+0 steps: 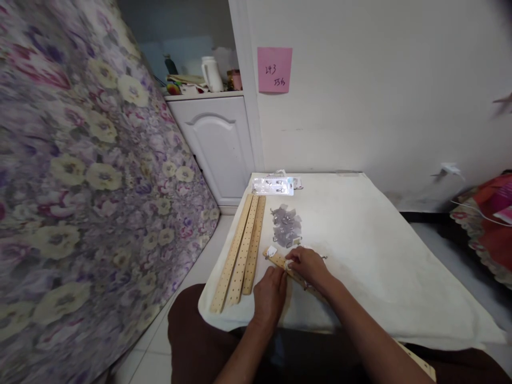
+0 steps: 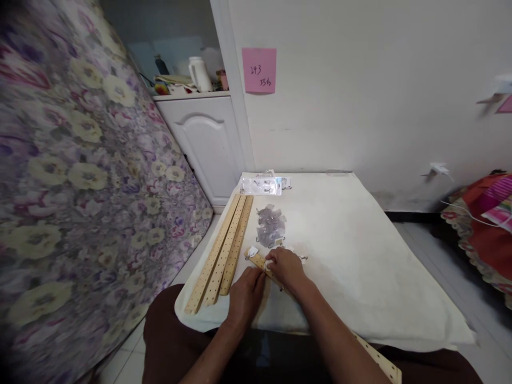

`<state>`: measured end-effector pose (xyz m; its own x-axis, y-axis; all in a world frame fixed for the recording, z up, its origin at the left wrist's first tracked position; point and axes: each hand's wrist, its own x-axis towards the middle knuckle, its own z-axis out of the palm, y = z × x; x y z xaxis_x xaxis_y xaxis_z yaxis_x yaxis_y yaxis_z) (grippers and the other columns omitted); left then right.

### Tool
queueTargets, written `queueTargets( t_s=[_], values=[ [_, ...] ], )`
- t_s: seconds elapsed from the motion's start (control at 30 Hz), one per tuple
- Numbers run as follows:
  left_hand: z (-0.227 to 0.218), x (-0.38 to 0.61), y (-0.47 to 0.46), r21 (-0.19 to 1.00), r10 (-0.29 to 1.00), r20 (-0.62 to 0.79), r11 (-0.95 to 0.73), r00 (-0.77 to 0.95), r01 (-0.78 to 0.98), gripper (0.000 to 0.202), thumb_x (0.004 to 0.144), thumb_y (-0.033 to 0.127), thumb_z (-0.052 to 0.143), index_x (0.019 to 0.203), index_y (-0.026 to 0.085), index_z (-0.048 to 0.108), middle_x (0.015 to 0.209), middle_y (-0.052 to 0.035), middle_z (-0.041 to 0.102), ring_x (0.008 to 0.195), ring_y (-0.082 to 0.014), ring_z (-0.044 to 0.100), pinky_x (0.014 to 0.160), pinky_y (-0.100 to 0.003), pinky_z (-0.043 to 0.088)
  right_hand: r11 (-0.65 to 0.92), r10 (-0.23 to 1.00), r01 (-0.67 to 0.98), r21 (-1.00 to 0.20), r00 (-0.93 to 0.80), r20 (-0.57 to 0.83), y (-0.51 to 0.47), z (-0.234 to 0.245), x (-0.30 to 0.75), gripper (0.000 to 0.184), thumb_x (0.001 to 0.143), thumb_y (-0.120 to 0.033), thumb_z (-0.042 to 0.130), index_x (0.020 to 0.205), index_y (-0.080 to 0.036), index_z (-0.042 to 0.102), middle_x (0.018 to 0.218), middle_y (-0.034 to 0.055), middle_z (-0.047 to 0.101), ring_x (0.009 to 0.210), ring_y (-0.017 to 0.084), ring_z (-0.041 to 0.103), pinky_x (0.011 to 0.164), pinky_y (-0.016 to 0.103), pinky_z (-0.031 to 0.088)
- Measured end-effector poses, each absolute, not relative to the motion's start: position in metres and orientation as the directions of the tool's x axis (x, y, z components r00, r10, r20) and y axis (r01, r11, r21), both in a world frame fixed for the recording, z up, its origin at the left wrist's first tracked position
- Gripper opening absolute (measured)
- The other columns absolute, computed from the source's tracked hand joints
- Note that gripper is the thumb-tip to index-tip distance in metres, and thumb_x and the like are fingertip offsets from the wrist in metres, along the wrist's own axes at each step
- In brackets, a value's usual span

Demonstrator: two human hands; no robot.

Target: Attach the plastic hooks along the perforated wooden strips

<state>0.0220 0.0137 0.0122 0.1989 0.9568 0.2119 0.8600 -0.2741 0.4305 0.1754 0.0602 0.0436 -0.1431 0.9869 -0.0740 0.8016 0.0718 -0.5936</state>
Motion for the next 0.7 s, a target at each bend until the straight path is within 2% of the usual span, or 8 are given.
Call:
queueTargets(
  t_s=[0.27, 0.7],
  values=[
    [0.0142, 0.0209, 0.0104, 0.440, 0.951, 0.233, -0.288, 0.201, 0.851, 0.021, 0.092, 0.028, 0.038, 0.095, 0.023, 0.058, 0.088, -0.0018, 0.061, 0.082, -0.0149, 0.060, 0.069, -0.023, 0.042, 0.102, 0.985, 0.801, -0.590, -0.163, -0.051, 0.0527, 0.0453, 0.1746, 0.028, 0.078, -0.020, 0.053, 0.101, -0.024, 0.069, 0.092, 0.0041, 0.068, 0.086, 0.018, 0.060, 0.074, 0.026, 0.040],
    [0.0153, 0.0212, 0.0111, 0.413, 0.955, 0.217, -0.275, 0.200, 0.868, 0.023, 0.093, 0.028, 0.036, 0.096, 0.023, 0.059, 0.087, -0.0017, 0.061, 0.080, -0.0150, 0.060, 0.067, -0.023, 0.041, 0.115, 0.985, 0.792, -0.600, -0.170, -0.035, 0.0497, 0.0405, 0.1736, 0.030, 0.080, -0.021, 0.051, 0.105, -0.023, 0.066, 0.098, 0.0055, 0.066, 0.092, 0.018, 0.059, 0.081, 0.026, 0.040]
  ],
)
